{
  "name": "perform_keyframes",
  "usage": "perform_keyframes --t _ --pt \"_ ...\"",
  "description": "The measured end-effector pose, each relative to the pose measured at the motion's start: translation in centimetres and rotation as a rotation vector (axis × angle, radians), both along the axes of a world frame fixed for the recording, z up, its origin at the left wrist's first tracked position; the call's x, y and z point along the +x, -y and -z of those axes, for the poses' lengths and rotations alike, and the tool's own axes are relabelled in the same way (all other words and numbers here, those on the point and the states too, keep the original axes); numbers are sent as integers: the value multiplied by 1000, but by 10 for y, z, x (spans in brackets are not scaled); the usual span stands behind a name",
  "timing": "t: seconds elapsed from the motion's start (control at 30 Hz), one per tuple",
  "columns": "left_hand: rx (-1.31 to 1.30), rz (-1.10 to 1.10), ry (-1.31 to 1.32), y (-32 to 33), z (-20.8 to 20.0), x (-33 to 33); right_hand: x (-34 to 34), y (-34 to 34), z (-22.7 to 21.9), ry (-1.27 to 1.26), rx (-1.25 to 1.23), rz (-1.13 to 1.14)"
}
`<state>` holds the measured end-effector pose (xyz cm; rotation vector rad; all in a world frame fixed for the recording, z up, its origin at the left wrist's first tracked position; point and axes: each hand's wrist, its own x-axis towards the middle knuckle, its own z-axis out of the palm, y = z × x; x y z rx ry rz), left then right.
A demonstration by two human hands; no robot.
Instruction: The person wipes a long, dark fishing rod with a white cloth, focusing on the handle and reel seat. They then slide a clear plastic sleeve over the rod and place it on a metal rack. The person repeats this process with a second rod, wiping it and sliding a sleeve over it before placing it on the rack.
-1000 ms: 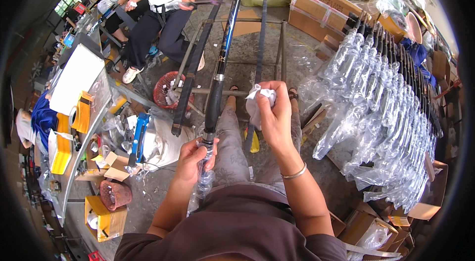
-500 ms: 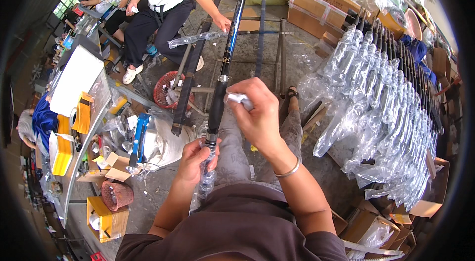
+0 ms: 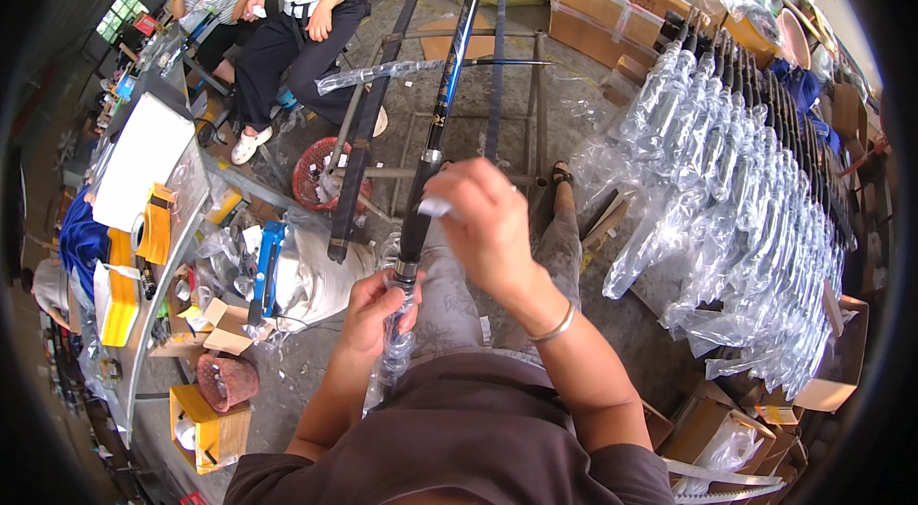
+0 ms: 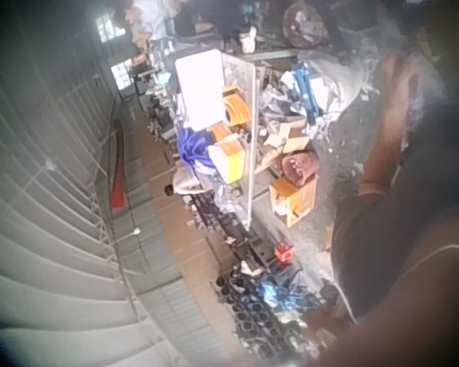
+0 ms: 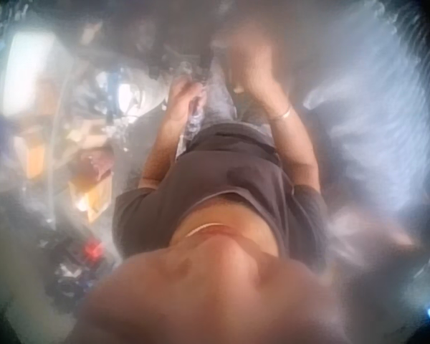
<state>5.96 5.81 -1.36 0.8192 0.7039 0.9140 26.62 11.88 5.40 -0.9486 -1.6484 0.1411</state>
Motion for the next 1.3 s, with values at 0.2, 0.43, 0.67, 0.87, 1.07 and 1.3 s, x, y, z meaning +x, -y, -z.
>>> perform_keyframes --t 0.2,0.43,0.67,0.87,1.07,1.3 --pt "-18 2 -14 2 -5 3 -7 19 12 8 -53 -56" --pt "-11 2 -42 3 -9 2 3 4 6 36 47 -10" --pt "42 -11 -24 -3 -10 0 43 5 38 -1407 -830 -309" --pt "27 -49 -59 -6 -4 -5 46 8 16 -1574 -832 -795" --pt "14 -36 -61 -7 0 -3 55 49 94 -1777 -946 -583" --pt "-1 -44 -121 -7 -4 0 69 40 78 -979 -966 -463"
